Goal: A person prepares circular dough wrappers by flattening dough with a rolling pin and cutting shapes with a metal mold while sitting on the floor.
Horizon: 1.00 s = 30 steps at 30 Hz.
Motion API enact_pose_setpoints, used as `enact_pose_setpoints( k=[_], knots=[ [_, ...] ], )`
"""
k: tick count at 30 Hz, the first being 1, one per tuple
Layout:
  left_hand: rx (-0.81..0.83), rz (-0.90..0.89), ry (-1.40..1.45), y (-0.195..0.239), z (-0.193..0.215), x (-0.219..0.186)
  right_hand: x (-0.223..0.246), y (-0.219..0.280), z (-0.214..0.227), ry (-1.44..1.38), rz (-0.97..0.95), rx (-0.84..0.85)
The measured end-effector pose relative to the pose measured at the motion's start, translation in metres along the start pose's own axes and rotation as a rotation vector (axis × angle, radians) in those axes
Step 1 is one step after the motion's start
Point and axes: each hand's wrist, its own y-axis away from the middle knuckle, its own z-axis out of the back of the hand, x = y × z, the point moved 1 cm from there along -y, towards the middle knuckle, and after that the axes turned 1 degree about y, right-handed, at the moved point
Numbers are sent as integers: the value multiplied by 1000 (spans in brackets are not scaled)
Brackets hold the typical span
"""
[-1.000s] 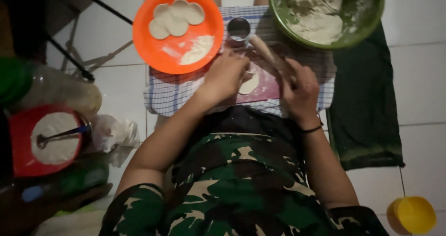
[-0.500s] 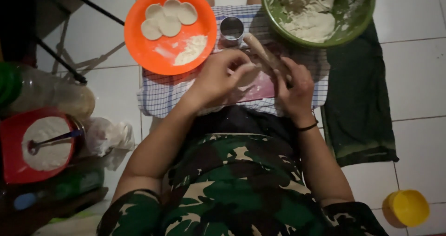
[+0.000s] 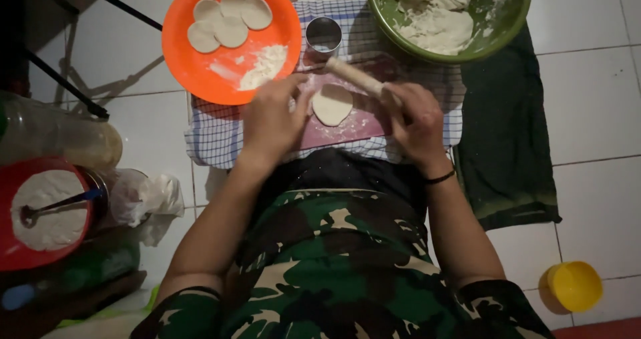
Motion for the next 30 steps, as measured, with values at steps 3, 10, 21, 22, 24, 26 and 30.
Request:
enact_pose_setpoints(
  k=[3,10,21,22,24,26,30],
  knots=[
    [-103,-228,-20,-11,7,11,11,-10,2,-27,81,96],
    [-44,-355,-125,-17,-17,21,17,-30,-8,-69,129,254],
    [60,-301,-124,-9,-14,7,25,-41,-9,-108,-62,343],
    [63,-299,-122,-7,-14,7,26,-36,-10,-108,-66,345],
    [70,-314,-155,-4,-12,5,28,-29,-11,-15,-22,340],
    [96,-309,-167,-2,-7,4,36,-30,-8,-42,-25,338],
    [43,-281,-138,3,-31,27,25,-22,-16,-69,133,242]
  ],
)
